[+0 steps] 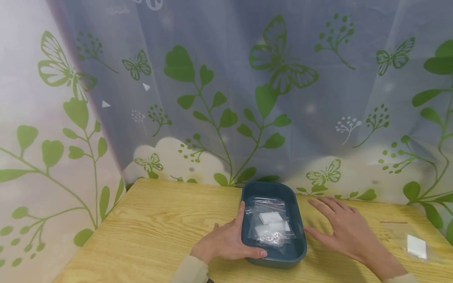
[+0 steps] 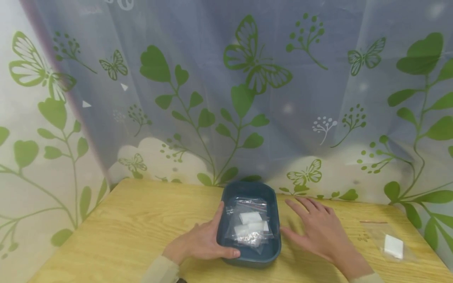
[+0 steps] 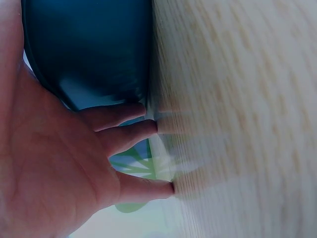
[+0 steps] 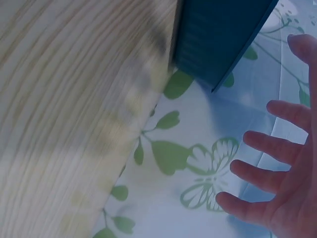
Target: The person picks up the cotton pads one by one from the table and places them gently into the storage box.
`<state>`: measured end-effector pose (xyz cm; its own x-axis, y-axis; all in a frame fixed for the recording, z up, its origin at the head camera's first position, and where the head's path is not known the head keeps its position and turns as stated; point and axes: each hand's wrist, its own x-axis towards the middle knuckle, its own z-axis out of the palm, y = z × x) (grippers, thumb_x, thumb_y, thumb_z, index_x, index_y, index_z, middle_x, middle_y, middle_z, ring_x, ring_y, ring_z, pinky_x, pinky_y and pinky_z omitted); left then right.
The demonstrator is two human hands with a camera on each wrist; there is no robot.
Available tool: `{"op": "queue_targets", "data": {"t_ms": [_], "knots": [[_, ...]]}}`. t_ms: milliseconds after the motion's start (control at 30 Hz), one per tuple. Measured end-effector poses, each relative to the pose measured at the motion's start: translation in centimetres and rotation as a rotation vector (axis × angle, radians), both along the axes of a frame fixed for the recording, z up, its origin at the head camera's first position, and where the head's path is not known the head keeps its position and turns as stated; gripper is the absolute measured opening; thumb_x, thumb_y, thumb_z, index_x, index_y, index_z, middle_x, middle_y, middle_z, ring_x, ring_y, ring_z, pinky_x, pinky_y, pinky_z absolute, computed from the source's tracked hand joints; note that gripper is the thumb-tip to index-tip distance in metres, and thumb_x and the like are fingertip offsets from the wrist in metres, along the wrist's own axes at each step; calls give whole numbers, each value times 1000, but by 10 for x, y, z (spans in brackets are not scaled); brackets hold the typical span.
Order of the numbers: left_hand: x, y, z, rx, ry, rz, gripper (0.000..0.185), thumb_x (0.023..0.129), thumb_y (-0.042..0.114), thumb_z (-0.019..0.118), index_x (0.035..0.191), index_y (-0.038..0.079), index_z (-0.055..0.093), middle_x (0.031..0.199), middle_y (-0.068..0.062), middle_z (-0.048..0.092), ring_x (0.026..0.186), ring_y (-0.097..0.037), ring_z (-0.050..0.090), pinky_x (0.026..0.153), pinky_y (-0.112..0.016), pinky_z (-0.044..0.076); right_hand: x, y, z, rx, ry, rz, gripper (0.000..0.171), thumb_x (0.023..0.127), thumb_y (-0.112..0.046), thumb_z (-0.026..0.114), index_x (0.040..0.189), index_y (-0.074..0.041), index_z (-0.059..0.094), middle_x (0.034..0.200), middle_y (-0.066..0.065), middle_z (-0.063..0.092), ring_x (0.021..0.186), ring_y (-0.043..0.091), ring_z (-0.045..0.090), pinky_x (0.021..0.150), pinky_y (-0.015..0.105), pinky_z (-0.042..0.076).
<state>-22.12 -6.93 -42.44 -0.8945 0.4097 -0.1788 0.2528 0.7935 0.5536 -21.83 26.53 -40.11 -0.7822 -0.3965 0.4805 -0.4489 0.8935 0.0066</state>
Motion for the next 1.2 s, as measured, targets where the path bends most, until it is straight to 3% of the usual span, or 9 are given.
{"op": "queue_targets", "data": {"t_ms": [267, 400, 900, 1200], "knots": [[0, 0, -1, 3, 1, 2, 138, 74, 82, 70, 164, 24, -18, 163, -11, 41, 147, -34, 45, 118, -74, 22, 2, 23, -3, -8, 34, -53, 71, 78, -59, 80, 137, -21, 64, 136, 16, 63, 122, 46, 58, 76, 71, 51], [0, 0, -1, 3, -2, 1, 138, 74, 82, 70, 164, 25, -18, 163, -11, 41, 147, -34, 45, 118, -74, 22, 4, 34, -4, -13, 2, -86, 73, 80, -61, 78, 138, -19, 63, 138, 20, 61, 122, 49, 57, 76, 72, 50], [1, 0, -1, 12, -4, 2, 138, 74, 81, 70, 164, 24, -18, 163, -12, 41, 148, -34, 44, 119, -73, 22, 8, 77, -12, -43, -60, -188, 76, 81, -58, 80, 139, -13, 60, 132, 21, 61, 107, 53, 62, 56, 59, 51], [0, 0, 0, 28, 11, 1, 139, 73, 81, 72, 164, 23, -16, 164, -12, 39, 148, -34, 44, 119, -72, 21, 3, 106, -18, -50, -53, -212, 75, 83, -55, 79, 138, -7, 59, 129, 27, 61, 106, 54, 61, 63, 63, 51]]}}
